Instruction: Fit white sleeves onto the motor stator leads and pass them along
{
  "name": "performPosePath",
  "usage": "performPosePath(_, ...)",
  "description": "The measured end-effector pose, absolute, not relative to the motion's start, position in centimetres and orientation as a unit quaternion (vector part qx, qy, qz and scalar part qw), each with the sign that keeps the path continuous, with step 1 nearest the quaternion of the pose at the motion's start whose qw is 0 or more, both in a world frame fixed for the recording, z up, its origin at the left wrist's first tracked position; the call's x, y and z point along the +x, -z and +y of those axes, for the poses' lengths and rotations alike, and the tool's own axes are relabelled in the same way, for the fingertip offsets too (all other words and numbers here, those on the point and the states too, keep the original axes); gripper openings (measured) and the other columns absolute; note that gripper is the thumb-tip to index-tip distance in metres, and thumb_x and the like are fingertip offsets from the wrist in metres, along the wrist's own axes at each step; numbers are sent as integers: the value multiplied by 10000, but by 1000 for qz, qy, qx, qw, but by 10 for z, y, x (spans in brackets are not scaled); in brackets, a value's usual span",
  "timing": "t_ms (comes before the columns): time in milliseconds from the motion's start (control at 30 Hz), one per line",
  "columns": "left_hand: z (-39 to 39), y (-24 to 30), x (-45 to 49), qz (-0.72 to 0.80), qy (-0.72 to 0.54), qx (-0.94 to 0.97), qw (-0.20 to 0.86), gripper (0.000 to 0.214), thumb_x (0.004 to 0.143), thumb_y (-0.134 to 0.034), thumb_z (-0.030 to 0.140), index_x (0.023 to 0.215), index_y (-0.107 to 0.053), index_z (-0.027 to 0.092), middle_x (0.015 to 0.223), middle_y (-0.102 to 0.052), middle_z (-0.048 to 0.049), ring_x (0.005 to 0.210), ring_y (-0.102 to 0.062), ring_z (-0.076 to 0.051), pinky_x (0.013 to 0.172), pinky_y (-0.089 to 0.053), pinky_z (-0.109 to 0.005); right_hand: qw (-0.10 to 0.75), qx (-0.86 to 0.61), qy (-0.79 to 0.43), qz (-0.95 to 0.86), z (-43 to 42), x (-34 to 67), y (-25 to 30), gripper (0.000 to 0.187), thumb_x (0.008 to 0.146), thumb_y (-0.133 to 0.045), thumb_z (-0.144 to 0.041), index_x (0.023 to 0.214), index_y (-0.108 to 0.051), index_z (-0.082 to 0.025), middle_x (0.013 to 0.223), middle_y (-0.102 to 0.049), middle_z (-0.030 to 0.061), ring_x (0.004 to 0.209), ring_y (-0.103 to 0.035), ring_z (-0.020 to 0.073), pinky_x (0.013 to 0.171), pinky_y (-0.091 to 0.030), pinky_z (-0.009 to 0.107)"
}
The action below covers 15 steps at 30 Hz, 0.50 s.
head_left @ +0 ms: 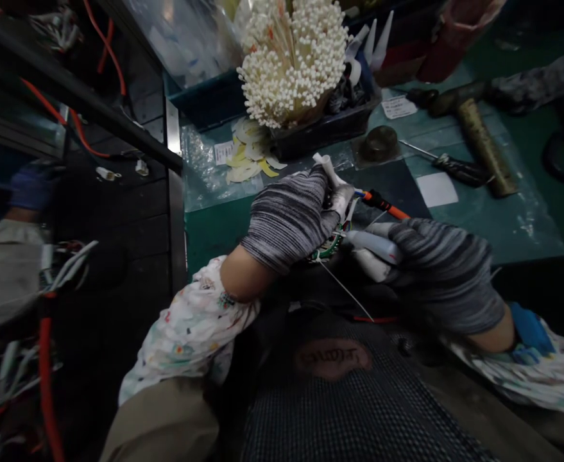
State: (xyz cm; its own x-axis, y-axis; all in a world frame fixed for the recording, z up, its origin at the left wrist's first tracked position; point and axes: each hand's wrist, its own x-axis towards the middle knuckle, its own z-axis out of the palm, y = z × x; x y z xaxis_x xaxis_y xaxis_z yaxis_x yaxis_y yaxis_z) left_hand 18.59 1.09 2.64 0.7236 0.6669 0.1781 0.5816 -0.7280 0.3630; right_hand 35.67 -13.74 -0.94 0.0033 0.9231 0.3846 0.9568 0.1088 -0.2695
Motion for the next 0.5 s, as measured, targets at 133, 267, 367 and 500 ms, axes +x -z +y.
performPosePath(133, 7, -39, 189, 381, -90, 910, 133, 323, 1088, -526, 384, 1124, -739, 145, 1091, -799, -99, 1009, -760, -248, 965, -596, -357, 333, -705, -86, -620, -143, 381, -2, 265, 994, -646, -363, 1106, -837, -217, 1073, -851, 59, 915, -804, 233, 828, -628, 343)
performPosePath(267, 4, -39, 184, 363, -115, 914, 137, 325, 1076, -536, 383, 1152, -754, 154, 1108, -817, -99, 1006, -772, -251, 949, -614, -370, 396, -735, -194, -515, -112, 409, -19, 289, 1031, -653, -290, 1241, -805, -162, 1228, -832, 70, 1104, -788, 182, 966, -597, 268)
performPosePath(367, 4, -31, 177, 343, -160, 915, 141, 332, 1084, -521, 379, 1169, -754, 159, 1171, -814, -104, 1063, -775, -250, 1005, -620, -392, 441, -721, -233, -481, -61, 428, -11, 394, 1051, -644, -246, 1412, -686, -95, 1388, -763, 96, 1251, -728, 142, 1068, -527, 232)
performPosePath(500, -2, -27, 168, 335, -167, 918, 131, 357, 1100, -498, 369, 1284, -722, 161, 1320, -776, -117, 1257, -729, -270, 1139, -581, -456, 416, -732, -98, -530, 8, 448, 37, 446, 1054, -571, -228, 1426, -609, 14, 1405, -737, 143, 1262, -704, 107, 1065, -491, 212)
